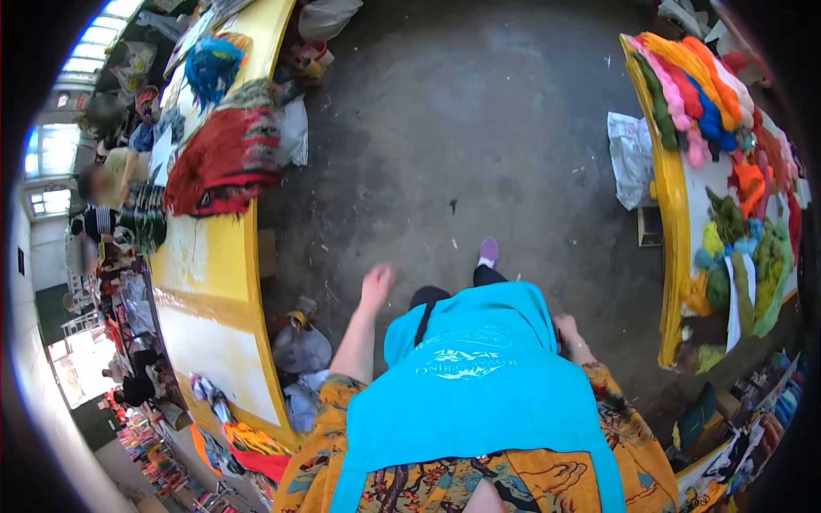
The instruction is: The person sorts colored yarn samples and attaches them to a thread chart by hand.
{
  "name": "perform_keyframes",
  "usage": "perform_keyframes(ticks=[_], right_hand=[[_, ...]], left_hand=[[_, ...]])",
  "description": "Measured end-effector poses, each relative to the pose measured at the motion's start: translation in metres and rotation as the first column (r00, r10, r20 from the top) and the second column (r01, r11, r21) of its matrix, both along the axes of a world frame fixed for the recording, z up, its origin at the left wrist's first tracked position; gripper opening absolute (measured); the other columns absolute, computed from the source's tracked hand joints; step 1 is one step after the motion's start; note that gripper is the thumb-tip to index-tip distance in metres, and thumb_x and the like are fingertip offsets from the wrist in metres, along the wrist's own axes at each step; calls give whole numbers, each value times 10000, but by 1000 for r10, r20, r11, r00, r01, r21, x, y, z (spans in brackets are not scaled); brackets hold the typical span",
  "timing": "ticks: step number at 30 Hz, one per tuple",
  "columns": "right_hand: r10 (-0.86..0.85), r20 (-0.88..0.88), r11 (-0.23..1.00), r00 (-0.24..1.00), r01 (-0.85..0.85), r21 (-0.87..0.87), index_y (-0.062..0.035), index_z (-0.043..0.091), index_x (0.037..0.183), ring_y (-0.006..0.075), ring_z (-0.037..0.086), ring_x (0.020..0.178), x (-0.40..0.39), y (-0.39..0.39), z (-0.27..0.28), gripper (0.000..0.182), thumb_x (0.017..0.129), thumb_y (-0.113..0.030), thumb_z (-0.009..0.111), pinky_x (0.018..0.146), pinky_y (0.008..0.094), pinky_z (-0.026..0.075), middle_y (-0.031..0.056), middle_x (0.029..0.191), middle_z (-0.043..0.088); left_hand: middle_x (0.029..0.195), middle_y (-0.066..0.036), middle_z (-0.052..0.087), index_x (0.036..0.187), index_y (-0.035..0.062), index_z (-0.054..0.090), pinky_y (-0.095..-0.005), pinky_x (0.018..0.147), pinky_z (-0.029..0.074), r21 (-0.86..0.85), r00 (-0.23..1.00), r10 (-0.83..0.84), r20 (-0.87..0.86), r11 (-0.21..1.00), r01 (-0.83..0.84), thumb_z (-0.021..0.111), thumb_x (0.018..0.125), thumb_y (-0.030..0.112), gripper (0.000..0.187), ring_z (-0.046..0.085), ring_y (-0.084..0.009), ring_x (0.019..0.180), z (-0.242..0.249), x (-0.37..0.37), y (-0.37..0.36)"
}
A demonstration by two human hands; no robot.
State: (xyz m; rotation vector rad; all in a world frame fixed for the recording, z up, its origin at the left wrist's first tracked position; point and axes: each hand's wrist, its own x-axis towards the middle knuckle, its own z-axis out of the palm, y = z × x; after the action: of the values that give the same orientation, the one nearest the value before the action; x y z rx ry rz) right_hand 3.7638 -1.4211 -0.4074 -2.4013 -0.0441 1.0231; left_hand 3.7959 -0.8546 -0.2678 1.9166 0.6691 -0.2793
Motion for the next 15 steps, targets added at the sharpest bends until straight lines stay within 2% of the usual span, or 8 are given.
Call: perform_keyframes(ticks=[1, 2, 3, 4, 5, 9, 13, 15], right_hand=[[-513, -253, 849, 820, 529, -9, -7, 664, 865, 251, 668, 685, 64, 35, 43, 222, 851, -193, 544, 574, 368, 527, 131, 770, 675], [-599, -291, 771, 746, 636, 42, -30, 647, 861, 201, 631, 644, 120, 56, 50, 176, 863, -176, 547, 535, 338, 494, 85, 751, 651], [-669, -334, 679, 664, 728, 89, -53, 629, 858, 151, 594, 603, 173, 75, 56, 133, 875, -159, 550, 496, 308, 461, 40, 733, 628], [-651, -303, 700, 696, 705, 113, -64, 628, 896, 128, 595, 617, 229, 99, 72, 131, 881, -174, 558, 507, 288, 465, 32, 756, 636], [-632, -274, 721, 725, 680, 136, -75, 626, 935, 105, 597, 630, 284, 127, 94, 138, 888, -190, 565, 519, 268, 469, 25, 778, 644], [-621, -268, 702, 737, 674, 229, -66, 634, 951, 104, 615, 664, 454, 213, 114, 165, 891, -209, 577, 536, 265, 481, 27, 788, 653], [-630, -292, 693, 720, 691, 208, -42, 627, 979, 111, 612, 634, 550, 296, 100, 179, 893, -187, 567, 508, 262, 473, 32, 787, 659], [-617, -290, 731, 732, 669, 134, -55, 640, 980, 126, 647, 697, 583, 337, 90, 169, 893, -181, 570, 592, 275, 518, 53, 818, 678]], left_hand=[[730, -98, 641, 889, 18, 643, -355, 654, 475, 32, 995, -44, -90, 998, 47, 501, 923, 321, 337, 612, -218, 704, -30, -30, 21], [773, -162, 656, 829, 30, 649, -414, 662, 478, 378, 920, -391, 2, 852, 361, 486, 911, 315, 338, 630, -321, 742, -78, -74, 49], [830, -193, 659, 809, 47, 663, -458, 690, 477, 215, 926, -172, -336, 943, 254, 474, 911, 310, 339, 623, -377, 795, -93, -109, 56], [895, -205, 660, 845, 65, 687, -458, 723, 488, 119, 737, -444, -509, 812, 571, 468, 897, 284, 314, 630, -366, 846, -82, -131, 71], [889, -205, 660, 823, 71, 686, -451, 731, 494, 139, 769, -509, -386, 792, 594, 466, 874, 252, 290, 632, -358, 852, -78, -166, 85], [857, -184, 660, 818, 67, 687, -446, 706, 497, -17, 655, -77, -752, 995, 98, 463, 885, 254, 300, 637, -332, 807, -12, -161, 86], [825, -163, 660, 814, 63, 688, -441, 681, 500, -26, 663, -71, -745, 997, 78, 461, 896, 257, 310, 642, -307, 762, -19, -54, 128], [809, -152, 660, 811, 61, 689, -438, 668, 502, -3, 740, -179, -648, 973, 232, 460, 902, 258, 315, 645, -294, 739, -47, 41, 171]])
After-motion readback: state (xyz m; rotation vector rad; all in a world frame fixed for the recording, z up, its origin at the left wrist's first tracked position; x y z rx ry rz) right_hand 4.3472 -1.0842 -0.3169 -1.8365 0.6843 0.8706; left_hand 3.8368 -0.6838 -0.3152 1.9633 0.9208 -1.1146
